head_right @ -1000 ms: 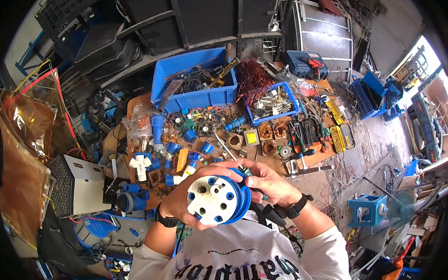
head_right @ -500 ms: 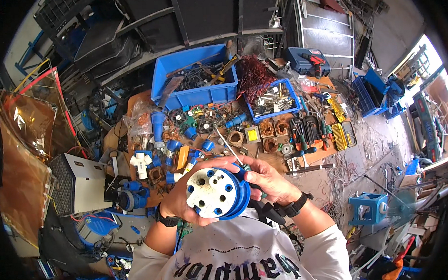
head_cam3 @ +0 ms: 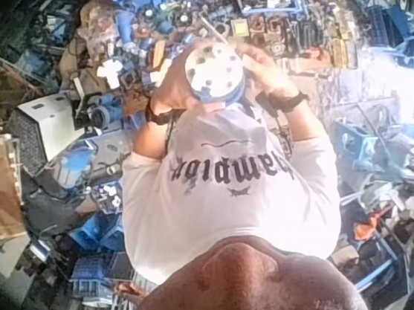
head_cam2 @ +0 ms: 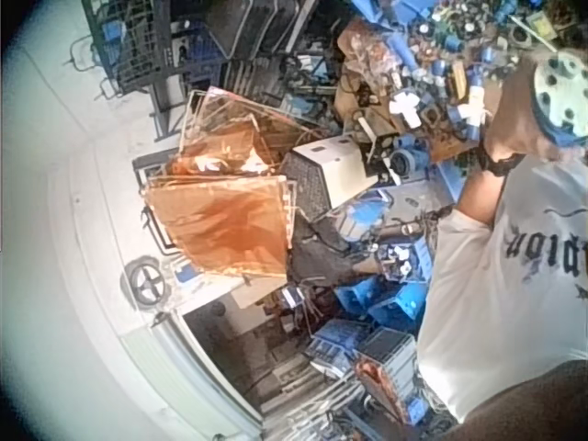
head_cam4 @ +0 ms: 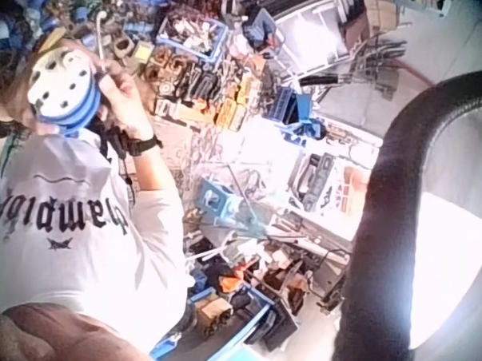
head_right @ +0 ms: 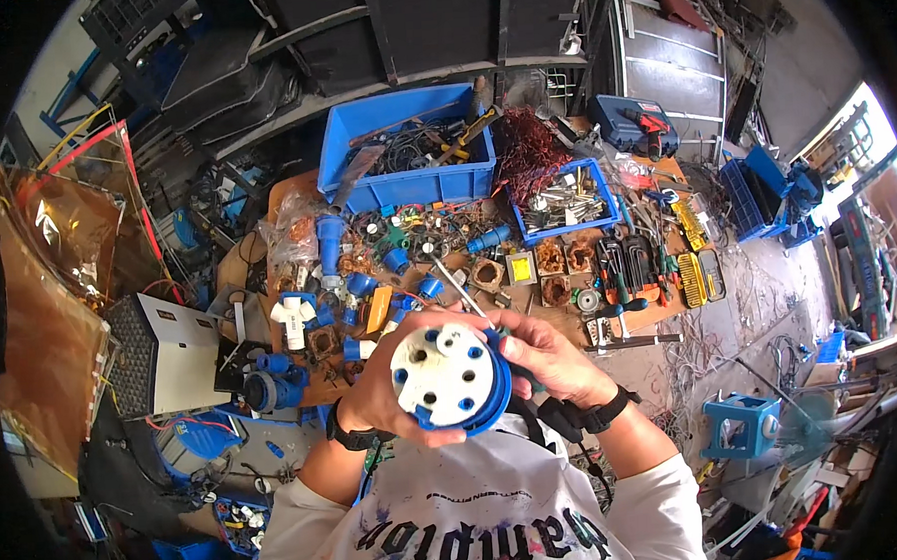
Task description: The person uses a screwdriver to tighten screws on a white plastic component attached to a blue cylindrical housing. They repeatedly rotate the housing and adjust the screws, occasionally separating the blue housing from the white component to inspect the interior before reassembling them.
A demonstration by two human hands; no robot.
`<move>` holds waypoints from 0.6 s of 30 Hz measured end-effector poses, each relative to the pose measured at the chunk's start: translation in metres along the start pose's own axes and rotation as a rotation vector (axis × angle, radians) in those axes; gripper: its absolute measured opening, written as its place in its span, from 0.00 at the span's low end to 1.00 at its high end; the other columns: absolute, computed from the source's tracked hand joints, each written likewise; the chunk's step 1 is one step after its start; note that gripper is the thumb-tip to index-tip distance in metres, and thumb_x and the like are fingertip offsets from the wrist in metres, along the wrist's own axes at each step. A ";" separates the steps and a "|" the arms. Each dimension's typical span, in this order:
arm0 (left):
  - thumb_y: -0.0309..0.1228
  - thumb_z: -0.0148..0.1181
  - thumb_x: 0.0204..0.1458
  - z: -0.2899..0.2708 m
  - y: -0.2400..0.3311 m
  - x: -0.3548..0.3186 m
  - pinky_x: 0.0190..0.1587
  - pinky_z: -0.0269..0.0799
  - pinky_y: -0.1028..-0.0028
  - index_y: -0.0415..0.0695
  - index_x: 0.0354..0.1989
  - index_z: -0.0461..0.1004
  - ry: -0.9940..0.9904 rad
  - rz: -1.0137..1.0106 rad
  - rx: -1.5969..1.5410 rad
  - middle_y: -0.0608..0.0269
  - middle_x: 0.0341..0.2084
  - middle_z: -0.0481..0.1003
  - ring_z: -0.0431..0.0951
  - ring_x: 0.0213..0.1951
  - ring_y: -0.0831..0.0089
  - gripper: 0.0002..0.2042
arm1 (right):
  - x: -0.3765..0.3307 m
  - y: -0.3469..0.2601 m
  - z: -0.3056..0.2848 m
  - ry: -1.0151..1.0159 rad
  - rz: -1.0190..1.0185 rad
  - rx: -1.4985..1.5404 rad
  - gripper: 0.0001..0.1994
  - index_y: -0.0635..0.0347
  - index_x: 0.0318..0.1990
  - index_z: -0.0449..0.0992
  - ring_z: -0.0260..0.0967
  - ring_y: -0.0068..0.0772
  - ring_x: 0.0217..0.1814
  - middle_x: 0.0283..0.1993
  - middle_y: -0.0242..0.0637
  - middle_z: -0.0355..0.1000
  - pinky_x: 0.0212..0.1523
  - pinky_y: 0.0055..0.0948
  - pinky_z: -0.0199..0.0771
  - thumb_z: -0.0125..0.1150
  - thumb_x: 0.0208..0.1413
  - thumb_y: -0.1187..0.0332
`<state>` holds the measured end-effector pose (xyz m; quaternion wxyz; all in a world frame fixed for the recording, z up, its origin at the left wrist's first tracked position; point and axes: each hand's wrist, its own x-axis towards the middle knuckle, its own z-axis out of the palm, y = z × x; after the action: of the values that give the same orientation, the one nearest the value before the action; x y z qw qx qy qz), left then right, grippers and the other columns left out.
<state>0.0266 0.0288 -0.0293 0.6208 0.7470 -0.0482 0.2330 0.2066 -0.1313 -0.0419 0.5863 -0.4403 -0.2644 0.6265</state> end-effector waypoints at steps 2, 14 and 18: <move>0.42 0.84 0.28 0.005 0.003 -0.006 0.59 0.70 0.65 0.38 0.59 0.64 0.158 -0.072 -0.005 0.52 0.52 0.73 0.76 0.54 0.62 0.48 | 0.002 -0.003 -0.002 0.053 -0.077 -0.115 0.29 0.63 0.64 0.66 0.62 0.13 0.20 0.36 0.28 0.75 0.20 0.15 0.63 0.60 0.66 0.51; 0.41 0.80 0.37 0.008 -0.001 -0.003 0.55 0.75 0.65 0.36 0.60 0.64 0.529 -0.237 0.036 0.51 0.48 0.78 0.81 0.50 0.62 0.42 | -0.074 -0.060 0.041 0.282 -0.215 -0.744 0.27 0.63 0.66 0.65 0.71 0.24 0.33 0.41 0.35 0.75 0.37 0.23 0.72 0.58 0.58 0.78; 0.41 0.80 0.38 0.010 -0.004 0.000 0.53 0.75 0.66 0.38 0.60 0.65 0.565 -0.264 0.076 0.51 0.48 0.78 0.81 0.50 0.61 0.41 | -0.082 -0.080 0.063 0.191 -0.227 -0.985 0.26 0.62 0.63 0.70 0.79 0.39 0.42 0.43 0.43 0.78 0.44 0.30 0.77 0.60 0.54 0.81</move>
<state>0.0304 0.0200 -0.0340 0.6062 0.6750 0.2324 0.3506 0.1864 -0.1850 0.0750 0.3951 -0.6880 -0.5195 0.3172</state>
